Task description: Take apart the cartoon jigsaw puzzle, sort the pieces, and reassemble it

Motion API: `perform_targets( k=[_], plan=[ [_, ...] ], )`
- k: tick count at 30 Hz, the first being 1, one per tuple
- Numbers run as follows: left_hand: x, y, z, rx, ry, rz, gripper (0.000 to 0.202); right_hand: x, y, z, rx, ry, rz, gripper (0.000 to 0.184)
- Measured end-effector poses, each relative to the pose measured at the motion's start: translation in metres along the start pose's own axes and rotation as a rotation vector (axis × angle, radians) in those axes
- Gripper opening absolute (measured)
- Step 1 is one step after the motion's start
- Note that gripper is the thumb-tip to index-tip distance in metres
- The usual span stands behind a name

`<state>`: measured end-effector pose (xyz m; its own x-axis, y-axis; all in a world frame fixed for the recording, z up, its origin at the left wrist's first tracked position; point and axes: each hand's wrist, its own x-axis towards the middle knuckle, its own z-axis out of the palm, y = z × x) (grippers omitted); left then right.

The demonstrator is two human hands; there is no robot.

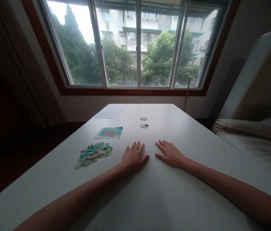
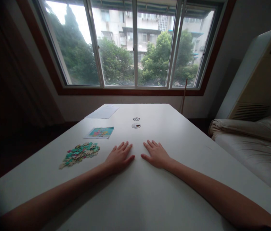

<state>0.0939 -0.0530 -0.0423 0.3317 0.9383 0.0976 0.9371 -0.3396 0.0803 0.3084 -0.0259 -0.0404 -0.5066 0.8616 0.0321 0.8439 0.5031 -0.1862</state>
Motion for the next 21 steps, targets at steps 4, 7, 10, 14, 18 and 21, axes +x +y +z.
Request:
perform_targets(
  k=[4,7,10,14,18,21],
  plan=[
    [-0.0001,0.0002,-0.0007,0.0,0.0,0.0,0.064,0.0,-0.0004,-0.0004,0.001,-0.001,0.006,0.074],
    [0.0001,-0.0001,-0.0002,-0.001,-0.002,-0.001,0.064,0.0004,-0.0002,0.0,-0.003,0.001,0.006,0.073],
    [0.0,-0.0002,0.0001,-0.003,-0.003,-0.002,0.064,0.0007,-0.0001,0.0003,-0.004,-0.007,0.007,0.072],
    [-0.0007,0.0005,-0.0012,-0.006,-0.003,0.0,0.064,0.0005,-0.0005,0.0003,-0.001,-0.008,0.005,0.071],
    [-0.001,0.0005,-0.002,-0.01,-0.007,0.0,0.064,0.0007,0.0002,0.0009,-0.005,-0.005,0.004,0.072],
    [-0.0008,0.0001,-0.0017,-0.013,-0.006,0.001,0.064,0.0009,0.0011,0.0017,-0.003,0.0,0.002,0.072]
  ],
)
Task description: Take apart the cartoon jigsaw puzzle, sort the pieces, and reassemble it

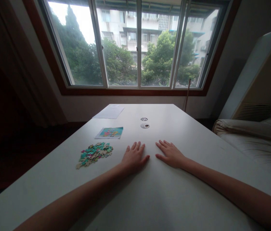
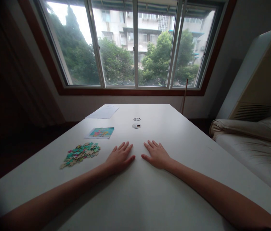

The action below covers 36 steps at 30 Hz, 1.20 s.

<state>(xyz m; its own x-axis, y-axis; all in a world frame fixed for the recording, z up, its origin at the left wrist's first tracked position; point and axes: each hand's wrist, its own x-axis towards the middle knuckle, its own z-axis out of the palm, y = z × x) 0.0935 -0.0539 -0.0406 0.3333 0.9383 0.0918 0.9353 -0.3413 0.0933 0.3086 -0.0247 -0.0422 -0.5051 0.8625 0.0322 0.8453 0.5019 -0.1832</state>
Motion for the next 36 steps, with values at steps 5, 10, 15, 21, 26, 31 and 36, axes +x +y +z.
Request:
perform_targets(
  k=[5,10,15,21,26,31,36],
  plan=[
    [-0.001,0.001,0.0,-0.003,-0.006,-0.003,0.063,-0.001,-0.001,0.0,-0.003,0.007,-0.002,0.072],
    [-0.002,-0.001,-0.005,-0.008,-0.03,0.014,0.062,0.0,-0.004,-0.004,-0.015,0.015,-0.002,0.07],
    [-0.012,-0.021,-0.031,-0.029,-0.109,0.113,0.05,0.015,-0.011,-0.009,0.0,0.085,-0.121,0.056],
    [-0.053,-0.108,-0.074,-0.012,-0.068,-0.009,0.052,0.053,-0.056,-0.006,0.116,0.044,-0.458,0.055],
    [-0.101,-0.201,-0.074,-0.068,-0.013,-0.114,0.067,0.096,-0.117,0.007,0.16,-0.006,-0.66,0.061],
    [-0.118,-0.236,-0.054,0.015,-0.015,-0.129,0.085,0.142,-0.168,0.019,0.199,-0.027,-0.676,0.062],
    [-0.104,-0.237,-0.048,-0.013,-0.07,-0.119,0.082,0.178,-0.199,0.029,0.198,-0.052,-0.645,0.064]
  ],
)
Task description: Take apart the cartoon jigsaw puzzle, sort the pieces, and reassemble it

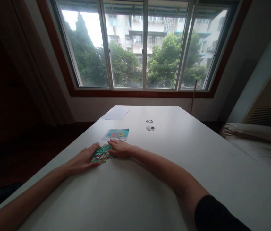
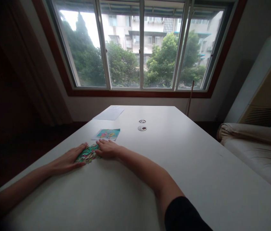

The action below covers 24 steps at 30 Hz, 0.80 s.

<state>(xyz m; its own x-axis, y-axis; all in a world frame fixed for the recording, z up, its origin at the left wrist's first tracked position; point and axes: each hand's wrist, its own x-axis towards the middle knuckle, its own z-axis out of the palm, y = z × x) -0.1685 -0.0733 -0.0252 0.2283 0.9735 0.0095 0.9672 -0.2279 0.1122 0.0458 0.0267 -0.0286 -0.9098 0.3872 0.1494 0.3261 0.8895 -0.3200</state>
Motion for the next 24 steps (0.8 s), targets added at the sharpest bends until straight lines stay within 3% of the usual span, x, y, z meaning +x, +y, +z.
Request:
perform_targets(
  k=[3,7,13,24],
  plan=[
    [0.006,0.009,-0.001,-0.015,-0.04,0.008,0.081,0.008,-0.001,0.002,-0.023,-0.016,-0.033,0.063],
    [0.01,0.034,-0.001,-0.015,-0.033,0.102,0.08,-0.01,-0.004,-0.002,-0.026,-0.029,-0.057,0.061],
    [0.018,0.081,0.009,-0.026,-0.004,0.211,0.082,-0.065,-0.009,-0.014,0.002,0.002,0.021,0.06],
    [0.034,0.194,0.027,-0.102,-0.023,0.211,0.084,-0.176,-0.003,-0.033,0.021,-0.034,0.212,0.057]
  ],
)
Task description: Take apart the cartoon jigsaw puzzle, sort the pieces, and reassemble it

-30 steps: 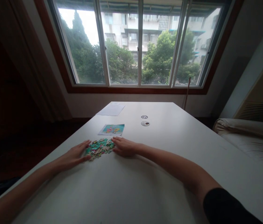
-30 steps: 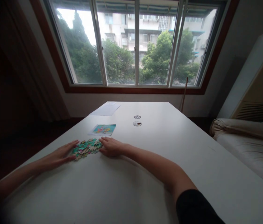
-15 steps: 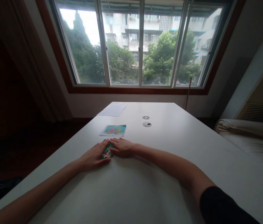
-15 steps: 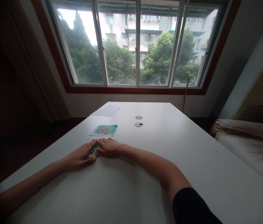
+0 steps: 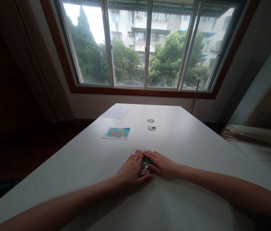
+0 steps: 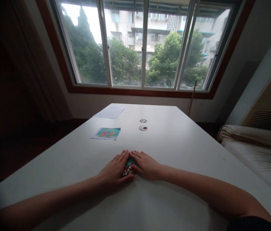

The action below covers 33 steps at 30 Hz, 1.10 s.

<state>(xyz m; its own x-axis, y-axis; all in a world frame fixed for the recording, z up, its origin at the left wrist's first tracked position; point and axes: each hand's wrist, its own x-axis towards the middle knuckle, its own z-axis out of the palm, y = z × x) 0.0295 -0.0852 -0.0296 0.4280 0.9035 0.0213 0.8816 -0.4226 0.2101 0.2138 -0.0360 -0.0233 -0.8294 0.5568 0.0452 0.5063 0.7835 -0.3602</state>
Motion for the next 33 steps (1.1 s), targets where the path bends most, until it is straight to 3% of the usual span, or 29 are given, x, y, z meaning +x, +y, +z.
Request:
perform_targets(
  k=[4,7,10,12,14,16,18,21,28,33],
  plan=[
    [0.01,0.026,0.005,-0.091,-0.038,0.08,0.084,-0.032,0.014,-0.006,0.079,0.048,0.003,0.055],
    [0.016,0.024,-0.002,-0.161,-0.052,0.12,0.083,-0.042,0.026,-0.015,0.197,0.068,-0.031,0.052],
    [0.023,-0.006,-0.018,-0.09,0.029,0.041,0.066,-0.045,0.04,-0.026,0.223,0.086,-0.067,0.043],
    [0.029,-0.039,-0.028,0.105,0.126,-0.112,0.059,-0.044,0.049,-0.033,0.184,0.111,-0.097,0.038],
    [0.034,-0.073,-0.035,0.159,0.178,-0.226,0.055,-0.042,0.056,-0.037,0.136,0.128,-0.103,0.036],
    [0.037,-0.1,-0.037,0.184,0.202,-0.305,0.051,-0.039,0.06,-0.039,0.106,0.127,-0.1,0.035],
    [0.039,-0.113,-0.034,0.193,0.193,-0.32,0.043,-0.036,0.062,-0.04,0.1,0.109,-0.117,0.034],
    [0.046,-0.107,-0.023,0.197,0.179,-0.272,0.039,-0.031,0.064,-0.042,0.111,0.069,-0.151,0.031],
    [0.076,-0.053,0.0,0.187,0.192,-0.152,0.044,-0.025,0.066,-0.048,0.109,0.005,-0.154,0.028],
    [0.078,-0.041,0.002,0.19,0.228,-0.147,0.04,-0.023,0.064,-0.053,0.116,-0.06,-0.164,0.025]
  ],
)
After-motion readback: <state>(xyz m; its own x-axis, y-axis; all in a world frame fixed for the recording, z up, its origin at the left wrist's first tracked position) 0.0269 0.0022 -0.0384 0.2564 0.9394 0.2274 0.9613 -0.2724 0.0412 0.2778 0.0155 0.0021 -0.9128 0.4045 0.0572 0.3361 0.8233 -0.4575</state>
